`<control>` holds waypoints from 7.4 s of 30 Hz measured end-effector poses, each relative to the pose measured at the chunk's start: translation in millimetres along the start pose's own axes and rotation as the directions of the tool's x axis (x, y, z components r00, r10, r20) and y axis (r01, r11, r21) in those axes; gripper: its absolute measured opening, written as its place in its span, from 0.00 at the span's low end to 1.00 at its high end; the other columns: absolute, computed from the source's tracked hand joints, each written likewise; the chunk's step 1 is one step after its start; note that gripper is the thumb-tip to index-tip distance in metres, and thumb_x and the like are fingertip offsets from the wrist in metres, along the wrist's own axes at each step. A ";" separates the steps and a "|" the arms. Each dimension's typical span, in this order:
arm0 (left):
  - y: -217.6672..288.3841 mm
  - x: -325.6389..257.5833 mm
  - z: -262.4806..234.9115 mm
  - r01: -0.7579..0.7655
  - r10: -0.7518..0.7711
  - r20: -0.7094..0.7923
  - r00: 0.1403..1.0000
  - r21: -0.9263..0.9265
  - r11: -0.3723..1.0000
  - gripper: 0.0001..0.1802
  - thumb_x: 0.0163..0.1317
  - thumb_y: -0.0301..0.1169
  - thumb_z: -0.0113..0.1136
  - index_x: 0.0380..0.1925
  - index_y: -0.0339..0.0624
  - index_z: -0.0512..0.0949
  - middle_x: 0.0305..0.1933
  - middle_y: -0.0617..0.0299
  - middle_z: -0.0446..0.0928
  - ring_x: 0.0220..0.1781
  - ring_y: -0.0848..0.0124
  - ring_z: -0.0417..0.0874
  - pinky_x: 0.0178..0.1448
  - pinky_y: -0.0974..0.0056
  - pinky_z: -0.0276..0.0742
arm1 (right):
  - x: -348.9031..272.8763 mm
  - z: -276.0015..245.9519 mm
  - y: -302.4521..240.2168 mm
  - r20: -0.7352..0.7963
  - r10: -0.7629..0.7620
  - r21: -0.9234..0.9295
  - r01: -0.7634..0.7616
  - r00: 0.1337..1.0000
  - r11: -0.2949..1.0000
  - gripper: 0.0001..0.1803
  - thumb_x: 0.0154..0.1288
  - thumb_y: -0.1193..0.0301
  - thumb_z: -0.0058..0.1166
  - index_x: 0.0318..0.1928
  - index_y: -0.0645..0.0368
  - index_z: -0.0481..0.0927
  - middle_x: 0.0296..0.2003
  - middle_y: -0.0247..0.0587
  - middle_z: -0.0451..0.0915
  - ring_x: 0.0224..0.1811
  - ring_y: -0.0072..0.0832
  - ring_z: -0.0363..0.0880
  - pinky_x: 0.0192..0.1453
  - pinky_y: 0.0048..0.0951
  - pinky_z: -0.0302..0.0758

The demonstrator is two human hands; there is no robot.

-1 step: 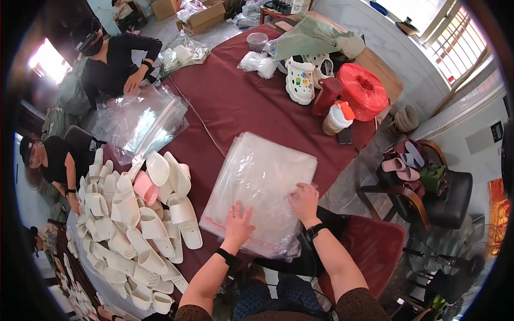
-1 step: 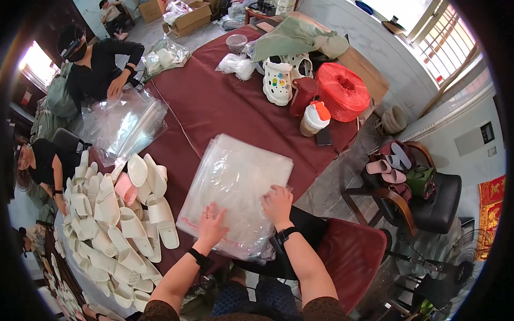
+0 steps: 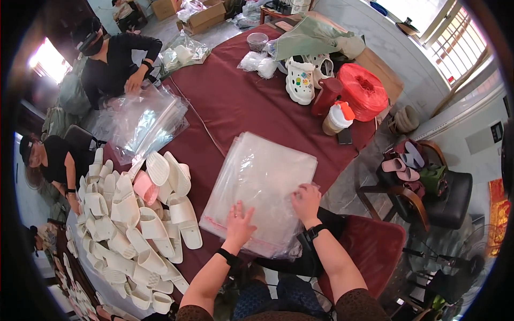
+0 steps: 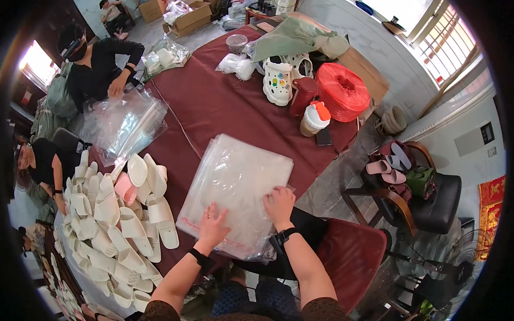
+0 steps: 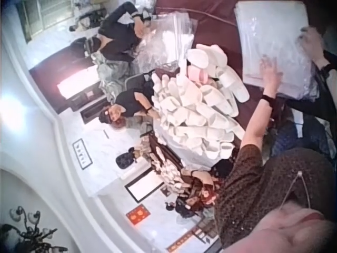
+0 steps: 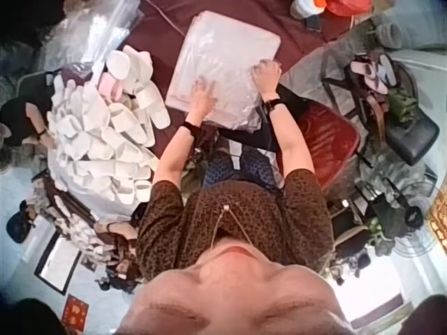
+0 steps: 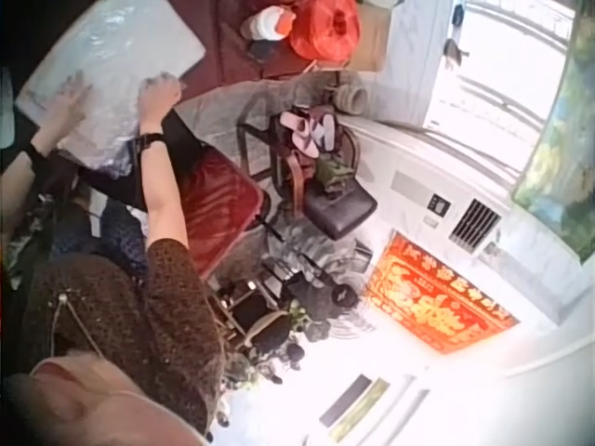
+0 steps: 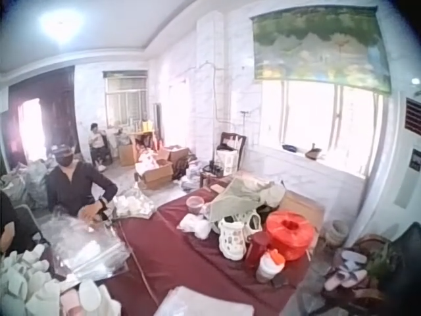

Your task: Packaging white slippers into individual plastic bags and placing them into a larger sack.

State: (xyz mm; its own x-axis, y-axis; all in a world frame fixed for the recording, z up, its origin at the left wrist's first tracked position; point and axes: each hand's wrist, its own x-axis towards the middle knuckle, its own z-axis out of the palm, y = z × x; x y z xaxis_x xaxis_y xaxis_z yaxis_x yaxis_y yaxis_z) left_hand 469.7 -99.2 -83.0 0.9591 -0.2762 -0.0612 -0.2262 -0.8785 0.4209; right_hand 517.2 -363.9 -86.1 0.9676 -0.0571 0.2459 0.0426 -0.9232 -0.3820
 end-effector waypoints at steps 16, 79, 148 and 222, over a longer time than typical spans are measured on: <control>-8.0 32.0 -9.4 0.462 -0.493 -0.063 0.868 -0.266 0.846 0.36 0.52 0.44 0.68 0.55 0.35 0.67 0.56 0.38 0.68 0.56 0.45 0.71 0.57 0.48 0.69 | -42.6 16.2 17.6 0.072 0.720 0.598 -0.608 0.690 0.523 0.28 0.62 0.67 0.58 0.58 0.68 0.65 0.32 0.45 0.80 0.33 0.31 0.78 0.40 0.28 0.74; -67.2 48.9 -33.8 0.515 -0.518 -0.077 0.852 -0.049 0.855 0.44 0.49 0.49 0.69 0.63 0.42 0.62 0.56 0.46 0.66 0.58 0.47 0.66 0.56 0.43 0.69 | -76.7 7.9 -51.4 0.177 0.532 0.228 -0.560 0.828 0.797 0.31 0.49 0.74 0.59 0.57 0.60 0.68 0.45 0.50 0.72 0.50 0.46 0.72 0.56 0.38 0.70; -86.3 57.9 20.4 0.502 -0.503 0.014 0.864 -0.076 0.861 0.12 0.64 0.37 0.52 0.39 0.43 0.79 0.34 0.55 0.82 0.32 0.60 0.85 0.31 0.59 0.81 | 184.4 155.0 -386.6 0.841 -0.122 0.535 -0.780 0.527 0.325 0.24 0.61 0.49 0.59 0.42 0.58 0.80 0.35 0.32 0.81 0.33 0.19 0.76 0.34 0.24 0.70; -82.6 63.7 -26.5 0.593 -0.601 0.055 0.797 -0.261 0.762 0.42 0.44 0.45 0.73 0.53 0.38 0.61 0.47 0.41 0.77 0.49 0.47 0.80 0.52 0.53 0.75 | -61.7 -50.8 -31.9 0.603 0.492 0.699 -0.713 0.628 0.054 0.12 0.62 0.69 0.59 0.42 0.63 0.78 0.34 0.38 0.83 0.28 0.19 0.79 0.27 0.19 0.71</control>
State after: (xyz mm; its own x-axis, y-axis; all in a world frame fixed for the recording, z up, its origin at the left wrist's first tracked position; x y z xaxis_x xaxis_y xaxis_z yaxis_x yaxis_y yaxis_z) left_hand 554.0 -33.9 -97.6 0.8911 0.2864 -0.3519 0.4407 -0.7311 0.5208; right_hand 443.5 -350.2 -43.8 0.7787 -0.2607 -0.5706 -0.5138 0.2567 -0.8186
